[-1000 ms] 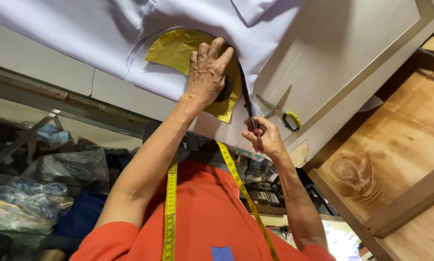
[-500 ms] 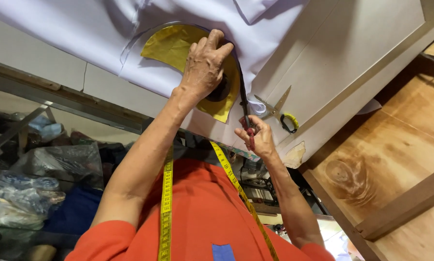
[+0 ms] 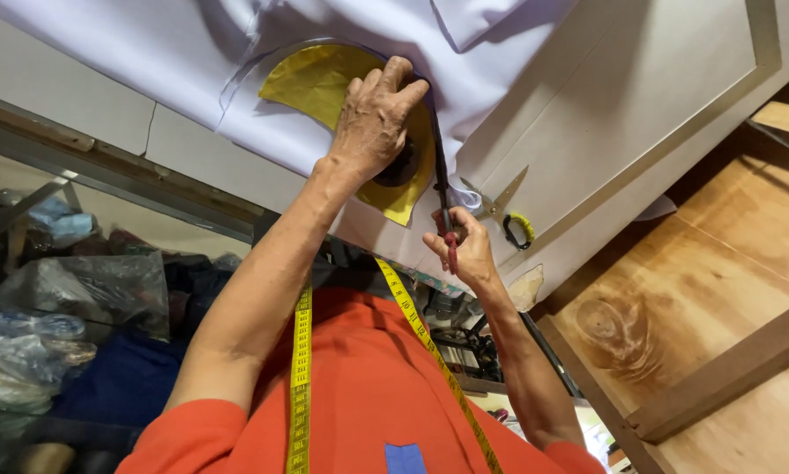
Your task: A person uses scissors to cut a specific pattern piece out of yellow fabric on a cutting table.
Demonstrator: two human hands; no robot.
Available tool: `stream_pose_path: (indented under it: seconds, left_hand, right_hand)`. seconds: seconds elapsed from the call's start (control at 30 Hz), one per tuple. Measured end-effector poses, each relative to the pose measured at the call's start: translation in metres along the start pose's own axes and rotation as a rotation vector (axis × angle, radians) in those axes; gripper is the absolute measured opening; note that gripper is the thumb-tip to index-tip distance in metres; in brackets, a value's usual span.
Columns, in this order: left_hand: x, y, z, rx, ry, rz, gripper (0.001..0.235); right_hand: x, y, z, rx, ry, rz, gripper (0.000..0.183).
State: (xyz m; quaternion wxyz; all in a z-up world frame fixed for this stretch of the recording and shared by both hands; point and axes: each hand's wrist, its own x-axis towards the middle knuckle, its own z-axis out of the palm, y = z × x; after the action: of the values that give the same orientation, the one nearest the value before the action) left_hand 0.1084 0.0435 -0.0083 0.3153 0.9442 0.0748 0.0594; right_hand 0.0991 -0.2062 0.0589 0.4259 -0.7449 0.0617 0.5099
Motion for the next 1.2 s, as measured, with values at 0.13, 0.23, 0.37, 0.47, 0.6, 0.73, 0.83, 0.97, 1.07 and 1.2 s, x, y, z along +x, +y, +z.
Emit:
stream_pose_path:
  seconds: [0.13,0.23,0.37,0.47,0.6,0.73,0.83,0.97,1.07,1.2]
  left_hand:
    - [0.0,-0.001,0.001,-0.002,0.011,0.0,0.049]
    - [0.0,0.0,-0.002,0.001,-0.003,-0.001,0.047]
    - [0.0,-0.001,-0.002,-0.01,-0.005,0.001,0.048]
    - [0.001,0.0,-0.003,-0.027,0.008,0.0,0.045]
    - [-0.001,-0.002,-0.001,-0.035,-0.018,-0.016,0.05]
    - [-0.001,-0.002,0.0,-0.064,0.003,-0.019,0.051]
    - [-0.001,-0.002,-0.002,-0.062,-0.01,-0.019,0.048]
    - [-0.003,-0.002,-0.005,-0.082,-0.001,-0.019,0.046]
    - [-0.01,-0.003,-0.008,-0.088,-0.012,-0.028,0.046]
    - [-0.032,-0.014,0.001,0.072,0.139,-0.008,0.047]
  right_hand:
    - [0.004,0.006,0.001,0.024,0.0,0.001,0.035]
    - [0.008,0.02,0.003,0.133,-0.009,-0.015,0.029]
    - [0.007,0.018,0.002,0.132,0.013,0.004,0.031]
    - [0.004,0.004,-0.006,0.108,-0.028,-0.003,0.033]
    - [0.005,-0.016,-0.015,-0.049,-0.064,0.021,0.039]
    - [0.009,-0.028,-0.015,-0.053,-0.073,-0.01,0.039]
    - [0.012,-0.026,-0.02,-0.052,-0.12,-0.059,0.037]
    - [0.011,-0.035,-0.026,-0.037,-0.098,0.001,0.038]
    - [0.011,-0.044,-0.034,-0.159,-0.132,0.022,0.033]
    - [0.018,-0.047,-0.041,-0.236,-0.134,0.033,0.046]
